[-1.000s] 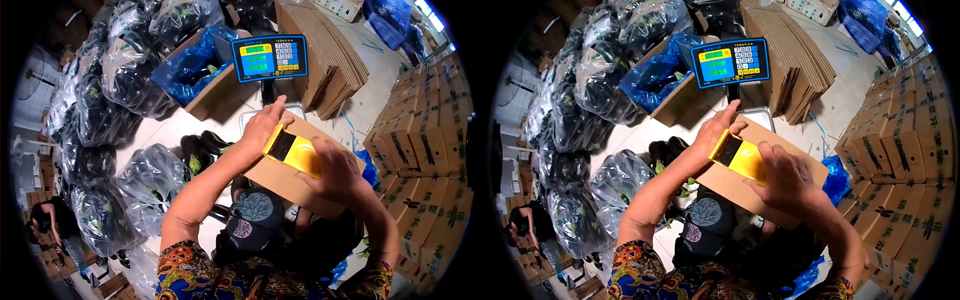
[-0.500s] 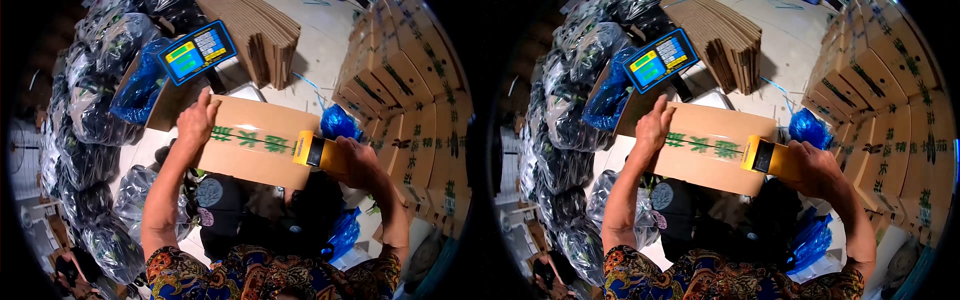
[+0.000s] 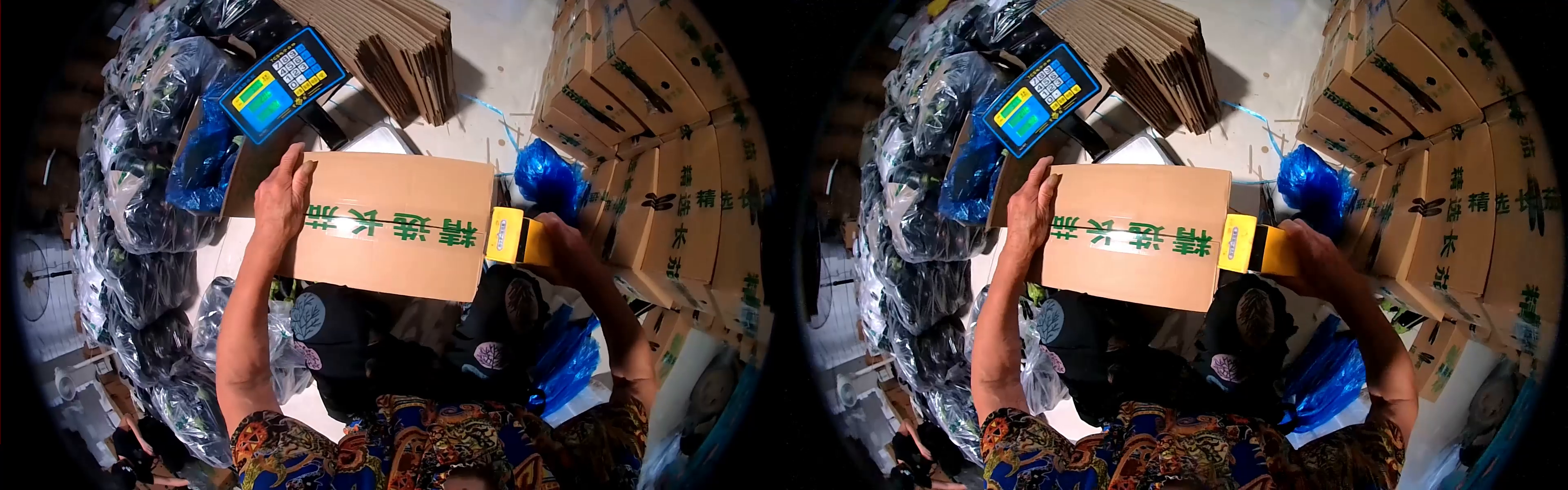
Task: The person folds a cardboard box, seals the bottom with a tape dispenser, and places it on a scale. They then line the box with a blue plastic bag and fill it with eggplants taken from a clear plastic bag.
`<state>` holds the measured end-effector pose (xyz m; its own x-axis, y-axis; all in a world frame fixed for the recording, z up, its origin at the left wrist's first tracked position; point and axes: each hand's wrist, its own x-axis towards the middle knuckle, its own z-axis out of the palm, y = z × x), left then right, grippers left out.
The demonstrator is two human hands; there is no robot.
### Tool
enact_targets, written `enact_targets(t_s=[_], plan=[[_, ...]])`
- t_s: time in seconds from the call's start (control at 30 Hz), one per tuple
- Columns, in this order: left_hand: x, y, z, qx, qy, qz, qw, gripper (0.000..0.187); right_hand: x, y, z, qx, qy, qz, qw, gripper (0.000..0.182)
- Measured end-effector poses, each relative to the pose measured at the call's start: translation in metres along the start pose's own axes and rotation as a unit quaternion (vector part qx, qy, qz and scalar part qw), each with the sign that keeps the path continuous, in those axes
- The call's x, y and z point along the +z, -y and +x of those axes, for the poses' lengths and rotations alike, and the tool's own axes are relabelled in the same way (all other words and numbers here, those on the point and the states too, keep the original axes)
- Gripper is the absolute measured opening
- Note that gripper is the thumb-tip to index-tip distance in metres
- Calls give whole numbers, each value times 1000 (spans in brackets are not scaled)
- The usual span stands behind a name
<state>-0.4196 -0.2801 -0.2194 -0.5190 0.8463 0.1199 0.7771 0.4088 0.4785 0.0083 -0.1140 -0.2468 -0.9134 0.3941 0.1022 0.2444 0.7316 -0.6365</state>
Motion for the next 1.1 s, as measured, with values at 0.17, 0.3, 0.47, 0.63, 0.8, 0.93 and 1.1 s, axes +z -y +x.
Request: enact_targets(t_s=[0.17,0.3,0.47,0.63,0.8,0.93,1.1], plan=[[-1,-4,0,23,-12,-11,1000,40,44,-44,-34,103,29,-1,994,72],[-4,-8,-1,9,1,-14,1000,39,59,-73,-72,230,113,-78,964,68],[-3,-7,1,4,12,7,1000,38,55,-59,-77,191,94,-108,971,67],[-4,-12,1,0,15,23,1000,40,59,-6,-8,174,25,-140,974,36],[-1,12,2,63,31,21,997,43,107,-7,73,110,225,-443,861,22],[-9,-19,1,-23,58,-56,997,50,121,-81,15,320,297,-125,891,50],[-5,-12,4,-5,52,-24,998,57,111,-108,-109,452,258,89,849,65]])
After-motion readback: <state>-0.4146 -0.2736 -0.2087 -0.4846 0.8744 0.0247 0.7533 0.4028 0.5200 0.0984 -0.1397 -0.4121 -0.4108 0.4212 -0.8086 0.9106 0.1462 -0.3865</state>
